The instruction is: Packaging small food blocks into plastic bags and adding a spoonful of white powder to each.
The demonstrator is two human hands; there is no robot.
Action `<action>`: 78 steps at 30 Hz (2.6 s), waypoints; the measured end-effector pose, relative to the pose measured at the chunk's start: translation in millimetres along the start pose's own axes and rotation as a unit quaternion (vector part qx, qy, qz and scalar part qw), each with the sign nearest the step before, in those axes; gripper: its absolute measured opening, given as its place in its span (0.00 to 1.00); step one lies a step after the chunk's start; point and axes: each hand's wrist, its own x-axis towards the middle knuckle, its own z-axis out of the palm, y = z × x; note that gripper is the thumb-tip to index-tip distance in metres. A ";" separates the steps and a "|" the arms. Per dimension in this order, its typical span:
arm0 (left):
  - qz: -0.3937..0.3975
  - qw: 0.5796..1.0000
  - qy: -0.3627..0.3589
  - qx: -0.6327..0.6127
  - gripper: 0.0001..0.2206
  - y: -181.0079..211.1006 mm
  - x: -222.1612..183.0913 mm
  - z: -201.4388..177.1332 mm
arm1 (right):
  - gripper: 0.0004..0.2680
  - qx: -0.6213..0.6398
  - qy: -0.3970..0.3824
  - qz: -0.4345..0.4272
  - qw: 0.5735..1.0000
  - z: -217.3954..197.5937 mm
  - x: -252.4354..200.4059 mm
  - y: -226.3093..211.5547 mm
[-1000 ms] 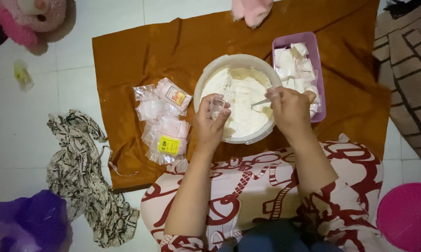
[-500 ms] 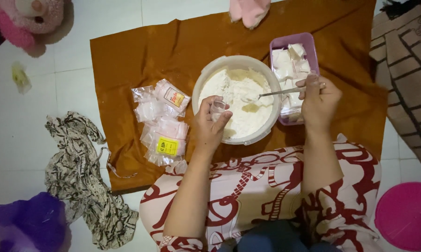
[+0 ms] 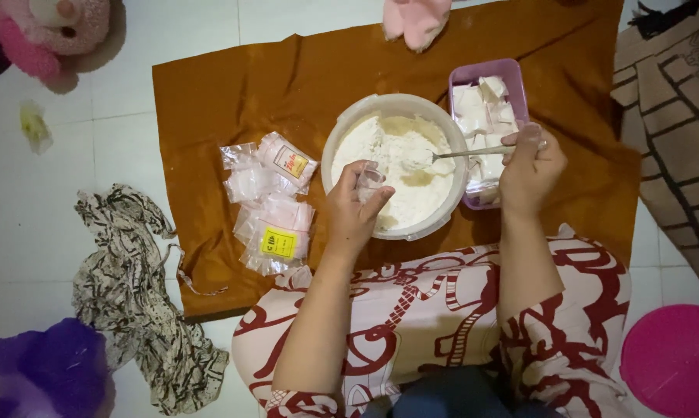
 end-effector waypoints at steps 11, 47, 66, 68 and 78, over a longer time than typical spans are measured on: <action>0.076 0.993 -0.023 0.091 0.24 -14.8 0.2 10.8 | 0.18 0.003 0.037 0.016 0.999 -0.2 9.0 -2.2; 0.159 0.986 0.032 0.034 0.25 -37.2 2.7 15.5 | 0.07 -0.093 -0.443 -0.295 0.841 43.4 -47.5 -213.4; -0.012 0.964 0.049 -0.261 0.16 -17.6 7.8 -3.5 | 0.16 -0.095 -0.246 -0.320 0.910 0.0 -15.1 -154.6; -0.002 0.983 0.010 -0.183 0.17 -14.3 7.4 0.7 | 0.12 -0.127 -0.244 -0.307 0.911 5.0 -18.1 -112.5; 0.017 0.998 -0.045 -0.032 0.28 -10.2 4.5 -4.4 | 0.09 -0.370 -0.302 -0.250 0.842 21.4 -52.6 -37.0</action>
